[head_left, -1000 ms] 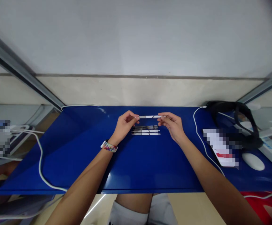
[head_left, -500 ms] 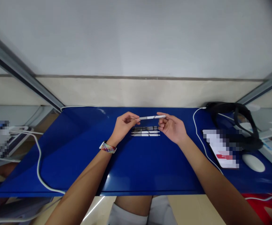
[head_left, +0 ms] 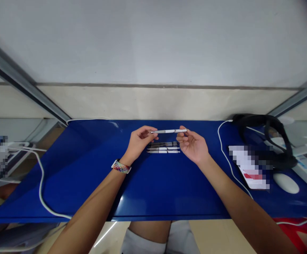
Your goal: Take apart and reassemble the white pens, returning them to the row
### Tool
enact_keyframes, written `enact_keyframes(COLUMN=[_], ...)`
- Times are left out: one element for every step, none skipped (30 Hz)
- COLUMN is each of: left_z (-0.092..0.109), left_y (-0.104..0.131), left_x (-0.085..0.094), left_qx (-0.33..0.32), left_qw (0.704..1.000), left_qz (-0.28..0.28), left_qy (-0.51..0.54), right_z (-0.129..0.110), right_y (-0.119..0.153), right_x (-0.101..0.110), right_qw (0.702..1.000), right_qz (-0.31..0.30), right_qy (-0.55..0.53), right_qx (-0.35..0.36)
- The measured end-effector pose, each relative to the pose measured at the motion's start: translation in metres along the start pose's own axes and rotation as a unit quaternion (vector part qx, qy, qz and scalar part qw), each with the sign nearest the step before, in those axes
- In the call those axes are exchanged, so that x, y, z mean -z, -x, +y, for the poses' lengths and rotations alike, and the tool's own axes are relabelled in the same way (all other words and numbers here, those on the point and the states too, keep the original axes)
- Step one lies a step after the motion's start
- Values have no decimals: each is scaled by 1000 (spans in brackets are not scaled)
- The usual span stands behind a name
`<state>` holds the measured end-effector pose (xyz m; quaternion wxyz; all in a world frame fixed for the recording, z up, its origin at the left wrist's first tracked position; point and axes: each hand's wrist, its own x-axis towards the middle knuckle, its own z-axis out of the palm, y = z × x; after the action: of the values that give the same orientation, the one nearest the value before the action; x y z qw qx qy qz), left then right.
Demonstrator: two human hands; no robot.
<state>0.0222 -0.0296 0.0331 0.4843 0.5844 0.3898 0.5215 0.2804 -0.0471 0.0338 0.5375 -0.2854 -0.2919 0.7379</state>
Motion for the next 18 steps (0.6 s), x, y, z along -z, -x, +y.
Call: enact_keyframes(left_z=[1,2,2,3,3,3,3,3,3,3,3,3,3,3,3,2,2,1], left_y=[0,0,1,1,1,1,1,1,1,1,1,1,1,1,0,0,0,0], left_x=[-1,-1,-1,-1,-1,-1,-1,-1,-1,-1,-2,-2,-2,-2,-2,-1,-1,-1], left_qx=[0,0,1,1,2,2,2,3,3,3,2,2,2,2,2,3,3,3], left_qw=[1000,1000,1000,1000,1000,1000,1000,1000,1000,1000,1000,1000,1000,1000,1000,1000,1000,1000], left_qz=[4,8,11,12,13,14,14,14,15,16,19,21,24,27,27,26,23,19], left_qy=[2,3,4,6,8,10,11,11,10,9,9,10,12,14,15,13,10,9], right_z=[1,1,2,4,5,6,7,8,8,9,9,9,9,8,8,8,9,9], right_y=[0,0,-1,-1,-1,-2,-2,-2,-2,-2,-2,-2,-2,-2,-2,-2,-2,-3], right_x=[-1,-1,-1,-1,-1,-1,-1,-1,-1,-2,-2,-3,-4,-5,-5,-6,-6,-6], right_qw=[1000,1000,1000,999,998,998,997,997,997,997,997,998,998,999,999,999,999,999], right_qz=[0,0,0,0,1,3,4,7,9,11,13,13,14,14,15,18,21,26], right_qy=[4,14,28,42,54,60,62,62,61,60,57,51,42,30,18,7,0,-5], right_qx=[2,5,11,20,28,37,43,46,47,46,44,39,34,30,27,27,29,31])
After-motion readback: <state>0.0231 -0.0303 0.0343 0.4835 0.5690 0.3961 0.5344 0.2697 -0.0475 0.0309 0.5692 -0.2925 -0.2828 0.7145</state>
